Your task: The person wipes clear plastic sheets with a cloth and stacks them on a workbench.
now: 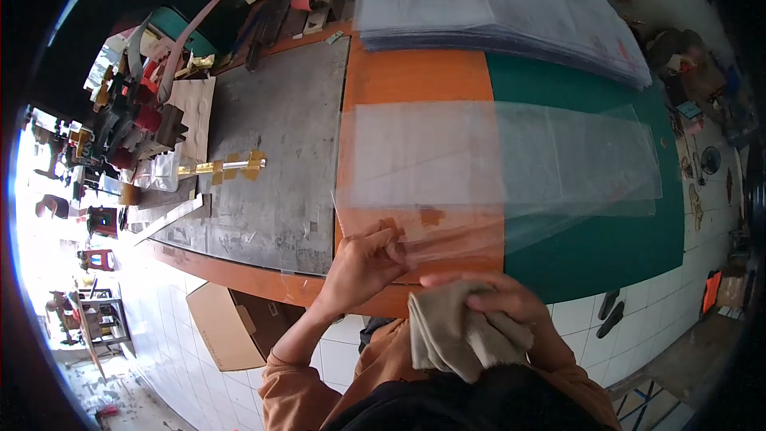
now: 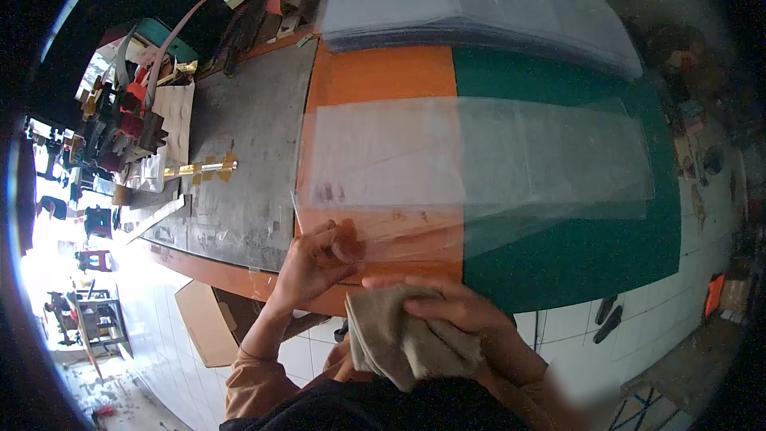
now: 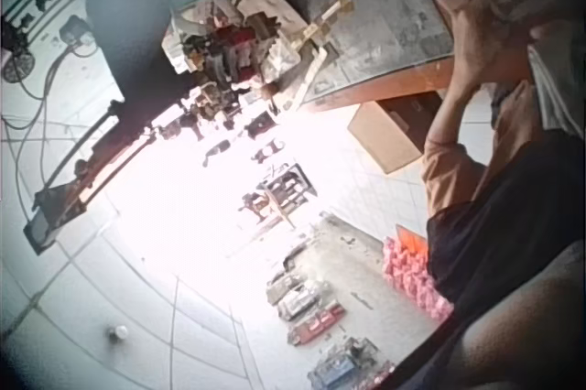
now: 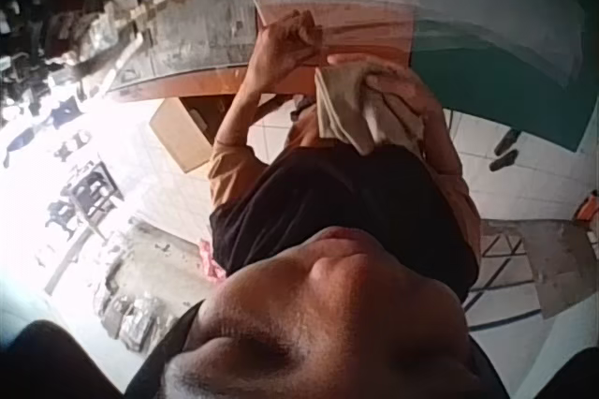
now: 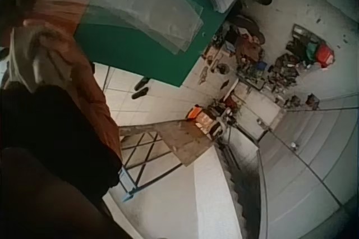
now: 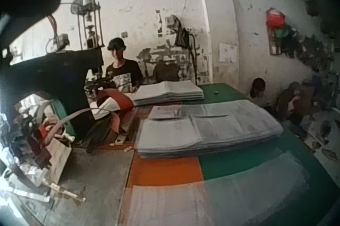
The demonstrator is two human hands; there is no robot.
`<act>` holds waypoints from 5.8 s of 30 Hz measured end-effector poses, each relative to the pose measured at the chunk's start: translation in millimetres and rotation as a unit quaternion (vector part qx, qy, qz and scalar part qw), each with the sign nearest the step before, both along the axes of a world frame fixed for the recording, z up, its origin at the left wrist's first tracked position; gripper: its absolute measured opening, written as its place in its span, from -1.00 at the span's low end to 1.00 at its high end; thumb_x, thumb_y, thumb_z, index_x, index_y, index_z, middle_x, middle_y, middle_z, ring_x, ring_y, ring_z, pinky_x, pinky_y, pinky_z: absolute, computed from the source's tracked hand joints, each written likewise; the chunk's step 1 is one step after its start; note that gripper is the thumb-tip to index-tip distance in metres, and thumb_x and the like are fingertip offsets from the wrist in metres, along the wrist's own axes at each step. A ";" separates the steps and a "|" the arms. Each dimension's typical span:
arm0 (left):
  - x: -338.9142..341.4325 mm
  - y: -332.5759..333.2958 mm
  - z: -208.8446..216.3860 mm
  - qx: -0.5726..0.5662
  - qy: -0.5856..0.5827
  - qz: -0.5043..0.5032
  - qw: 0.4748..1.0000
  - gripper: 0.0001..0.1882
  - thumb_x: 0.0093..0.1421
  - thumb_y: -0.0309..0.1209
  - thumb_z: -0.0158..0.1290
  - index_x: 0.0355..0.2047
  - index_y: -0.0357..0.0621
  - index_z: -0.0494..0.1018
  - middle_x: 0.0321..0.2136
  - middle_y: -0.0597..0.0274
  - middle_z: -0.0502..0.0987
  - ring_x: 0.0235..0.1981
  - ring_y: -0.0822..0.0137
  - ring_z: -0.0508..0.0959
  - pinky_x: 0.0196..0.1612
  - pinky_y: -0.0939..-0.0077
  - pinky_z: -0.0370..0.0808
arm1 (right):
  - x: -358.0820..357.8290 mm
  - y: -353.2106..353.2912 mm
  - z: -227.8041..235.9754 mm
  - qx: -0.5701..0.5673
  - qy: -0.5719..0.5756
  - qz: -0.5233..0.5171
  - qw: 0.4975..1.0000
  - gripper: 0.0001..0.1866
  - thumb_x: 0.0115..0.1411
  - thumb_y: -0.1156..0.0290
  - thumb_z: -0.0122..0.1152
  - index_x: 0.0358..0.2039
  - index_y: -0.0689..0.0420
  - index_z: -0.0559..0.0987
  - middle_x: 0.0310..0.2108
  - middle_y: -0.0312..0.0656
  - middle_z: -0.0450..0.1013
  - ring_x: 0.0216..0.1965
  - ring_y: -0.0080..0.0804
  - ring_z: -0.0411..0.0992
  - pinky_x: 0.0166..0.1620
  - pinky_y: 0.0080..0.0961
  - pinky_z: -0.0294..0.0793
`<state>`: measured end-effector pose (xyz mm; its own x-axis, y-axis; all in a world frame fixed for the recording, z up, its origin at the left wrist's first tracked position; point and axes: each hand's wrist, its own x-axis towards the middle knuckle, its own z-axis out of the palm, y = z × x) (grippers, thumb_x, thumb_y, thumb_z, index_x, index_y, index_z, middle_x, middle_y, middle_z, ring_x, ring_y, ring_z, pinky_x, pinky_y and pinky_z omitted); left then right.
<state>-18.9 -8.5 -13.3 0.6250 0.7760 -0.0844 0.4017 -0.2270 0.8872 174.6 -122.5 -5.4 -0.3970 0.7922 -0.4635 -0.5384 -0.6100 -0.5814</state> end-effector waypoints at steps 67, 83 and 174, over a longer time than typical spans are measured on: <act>-15.8 -57.2 15.3 0.198 0.010 -0.075 0.977 -0.56 -0.05 -0.09 -0.01 -0.09 0.33 0.43 0.12 0.05 0.18 0.06 -0.14 0.24 0.04 0.05 0.24 | -39.9 23.4 -10.9 -0.034 -0.044 -0.080 0.995 -0.55 0.08 0.31 -0.06 -0.04 0.27 0.28 -0.14 -0.11 0.35 -0.15 -0.39 0.35 -0.05 -0.50 0.32; -32.9 -61.0 -11.3 -0.055 -0.060 0.360 0.930 -0.66 0.19 -0.52 -0.13 -0.02 -0.32 0.18 -0.49 0.19 0.50 -0.51 0.59 0.40 -0.48 0.78 0.31 | -70.4 49.8 -35.1 -0.055 -0.017 -0.043 0.997 -0.63 0.15 0.31 -0.03 -0.08 0.25 0.35 -0.23 -0.13 0.41 -0.26 -0.40 0.44 -0.21 -0.50 0.43; 240.0 70.1 9.1 0.209 0.122 -0.299 0.923 -0.49 0.09 -0.04 -0.06 -0.34 -0.35 0.45 -0.35 -0.20 0.46 -0.28 -0.05 0.48 -0.18 0.19 0.39 | 55.9 14.6 -47.8 0.076 0.157 -0.427 0.887 -0.47 0.15 0.18 -0.08 0.07 0.20 0.20 0.01 -0.08 0.26 0.00 -0.18 0.28 0.03 -0.17 0.28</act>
<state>221.1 61.6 -4.2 0.9544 0.2943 -0.0506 0.2693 -0.7751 0.5716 230.5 -107.9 -53.2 0.2884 0.9098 -0.2984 -0.9163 0.1718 -0.3618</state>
